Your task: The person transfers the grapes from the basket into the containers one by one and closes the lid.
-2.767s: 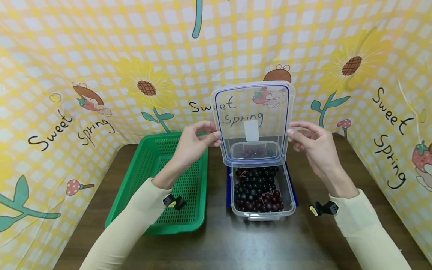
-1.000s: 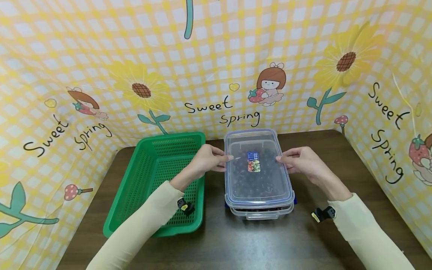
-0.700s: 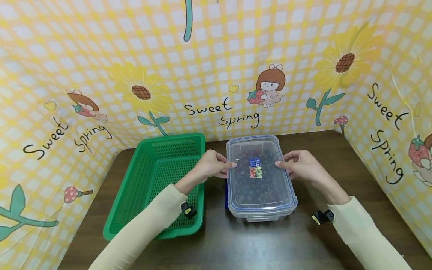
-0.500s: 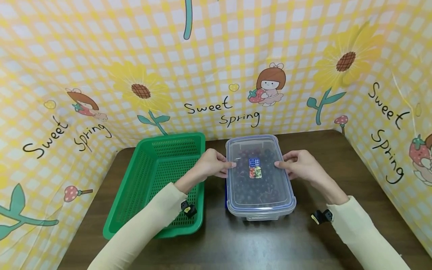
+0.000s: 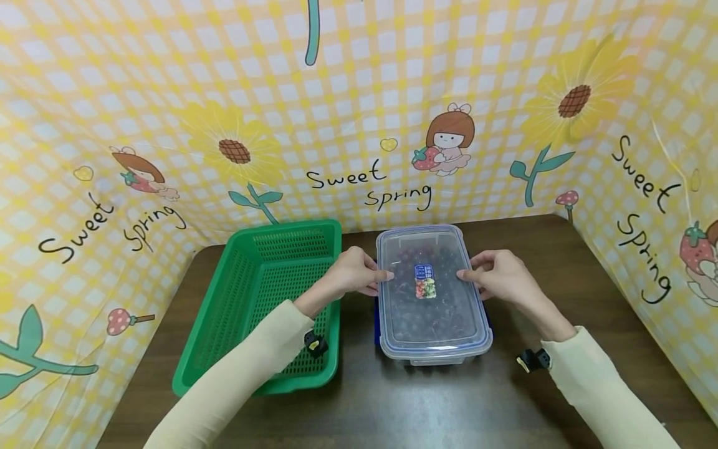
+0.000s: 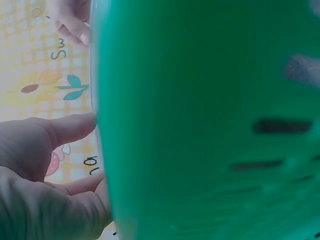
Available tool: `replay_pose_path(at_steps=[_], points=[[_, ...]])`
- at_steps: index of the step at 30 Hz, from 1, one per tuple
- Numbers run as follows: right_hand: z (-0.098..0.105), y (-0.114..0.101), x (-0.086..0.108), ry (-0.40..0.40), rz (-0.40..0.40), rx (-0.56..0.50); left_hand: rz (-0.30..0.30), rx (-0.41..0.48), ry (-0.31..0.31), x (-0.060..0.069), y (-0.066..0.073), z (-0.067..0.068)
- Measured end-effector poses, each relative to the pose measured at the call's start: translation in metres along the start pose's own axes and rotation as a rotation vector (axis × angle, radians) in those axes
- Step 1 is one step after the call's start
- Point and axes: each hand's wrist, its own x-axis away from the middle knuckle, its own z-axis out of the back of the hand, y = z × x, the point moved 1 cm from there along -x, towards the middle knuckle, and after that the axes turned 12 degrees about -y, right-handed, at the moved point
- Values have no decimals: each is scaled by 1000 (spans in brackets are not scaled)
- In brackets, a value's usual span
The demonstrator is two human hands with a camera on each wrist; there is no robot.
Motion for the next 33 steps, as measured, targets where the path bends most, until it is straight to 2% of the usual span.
replay_pose_path(at_steps=[6, 19, 33], points=[[-1, 3, 1, 8, -11, 25, 10, -23, 1, -4, -1, -1], [-4, 7, -1, 16, -10, 19, -11, -63, 0, -6, -1, -1], [-5, 8, -4, -12, -38, -6, 24, -69, -18, -10, -1, -1]])
